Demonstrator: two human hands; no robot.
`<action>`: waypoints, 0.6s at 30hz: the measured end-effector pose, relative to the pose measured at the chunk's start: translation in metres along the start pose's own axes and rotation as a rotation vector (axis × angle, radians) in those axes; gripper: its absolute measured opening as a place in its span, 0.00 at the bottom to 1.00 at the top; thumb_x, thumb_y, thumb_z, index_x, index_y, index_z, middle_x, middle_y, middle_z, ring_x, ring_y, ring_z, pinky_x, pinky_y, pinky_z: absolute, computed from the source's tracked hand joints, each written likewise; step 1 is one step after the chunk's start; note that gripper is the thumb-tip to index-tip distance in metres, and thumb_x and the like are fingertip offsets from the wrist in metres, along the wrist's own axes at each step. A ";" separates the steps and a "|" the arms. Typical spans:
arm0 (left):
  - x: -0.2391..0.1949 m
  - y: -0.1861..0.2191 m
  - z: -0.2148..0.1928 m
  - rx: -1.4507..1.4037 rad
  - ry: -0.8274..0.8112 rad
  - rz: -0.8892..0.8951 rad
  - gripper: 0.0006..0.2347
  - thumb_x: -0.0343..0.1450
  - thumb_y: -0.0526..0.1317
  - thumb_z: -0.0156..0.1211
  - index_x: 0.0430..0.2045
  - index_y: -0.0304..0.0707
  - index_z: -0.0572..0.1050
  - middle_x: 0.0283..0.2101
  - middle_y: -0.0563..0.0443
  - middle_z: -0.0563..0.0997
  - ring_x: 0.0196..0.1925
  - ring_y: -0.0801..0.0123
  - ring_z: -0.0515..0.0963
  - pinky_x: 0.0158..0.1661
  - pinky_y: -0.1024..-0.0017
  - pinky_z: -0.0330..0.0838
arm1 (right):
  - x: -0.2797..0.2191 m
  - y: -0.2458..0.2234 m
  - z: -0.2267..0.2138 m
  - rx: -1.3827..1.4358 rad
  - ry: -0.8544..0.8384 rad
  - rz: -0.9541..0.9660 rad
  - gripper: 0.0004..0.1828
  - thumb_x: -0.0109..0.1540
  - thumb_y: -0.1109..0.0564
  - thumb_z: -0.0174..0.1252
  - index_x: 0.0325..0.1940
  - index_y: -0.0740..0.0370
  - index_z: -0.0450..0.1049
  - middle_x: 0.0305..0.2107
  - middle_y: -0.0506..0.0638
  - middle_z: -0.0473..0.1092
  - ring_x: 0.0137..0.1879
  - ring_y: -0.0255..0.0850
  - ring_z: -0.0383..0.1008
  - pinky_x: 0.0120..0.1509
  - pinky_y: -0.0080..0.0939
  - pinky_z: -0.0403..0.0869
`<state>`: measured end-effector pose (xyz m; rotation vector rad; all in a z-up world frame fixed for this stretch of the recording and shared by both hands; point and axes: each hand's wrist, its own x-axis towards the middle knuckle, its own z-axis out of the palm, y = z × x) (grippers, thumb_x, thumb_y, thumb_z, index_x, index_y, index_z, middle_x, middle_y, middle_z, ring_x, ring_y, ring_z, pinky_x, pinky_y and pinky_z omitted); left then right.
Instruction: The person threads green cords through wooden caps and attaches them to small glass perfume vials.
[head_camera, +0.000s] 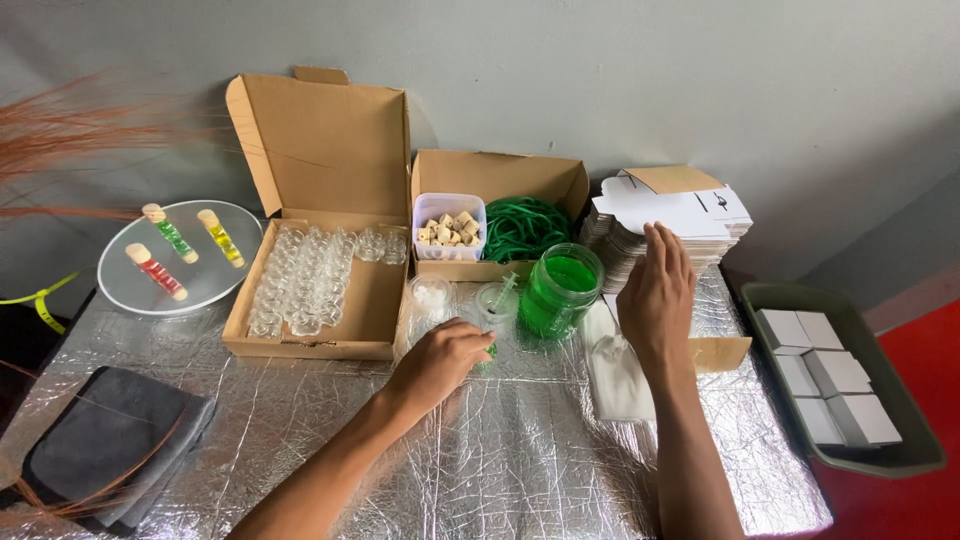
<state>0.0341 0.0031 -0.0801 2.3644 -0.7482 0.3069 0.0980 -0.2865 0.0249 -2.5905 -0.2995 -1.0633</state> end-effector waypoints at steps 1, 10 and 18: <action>0.000 -0.003 0.004 -0.001 0.003 -0.003 0.08 0.73 0.34 0.60 0.44 0.35 0.81 0.37 0.40 0.83 0.42 0.62 0.83 0.48 0.68 0.78 | 0.000 -0.001 -0.001 0.001 -0.002 -0.004 0.22 0.70 0.61 0.44 0.69 0.65 0.66 0.60 0.63 0.67 0.70 0.58 0.65 0.69 0.57 0.64; 0.001 0.015 -0.020 -0.003 0.053 0.059 0.10 0.71 0.36 0.62 0.45 0.32 0.80 0.38 0.38 0.84 0.43 0.55 0.84 0.46 0.63 0.79 | -0.008 -0.086 0.017 0.254 0.052 -0.341 0.16 0.63 0.60 0.62 0.56 0.58 0.77 0.43 0.51 0.75 0.52 0.48 0.76 0.56 0.44 0.72; 0.002 0.025 -0.028 0.009 0.086 0.030 0.15 0.74 0.43 0.59 0.51 0.34 0.77 0.40 0.39 0.84 0.43 0.60 0.83 0.49 0.67 0.78 | 0.081 -0.122 0.026 0.146 -0.574 -0.218 0.10 0.63 0.56 0.55 0.47 0.48 0.76 0.39 0.47 0.77 0.44 0.55 0.80 0.45 0.60 0.79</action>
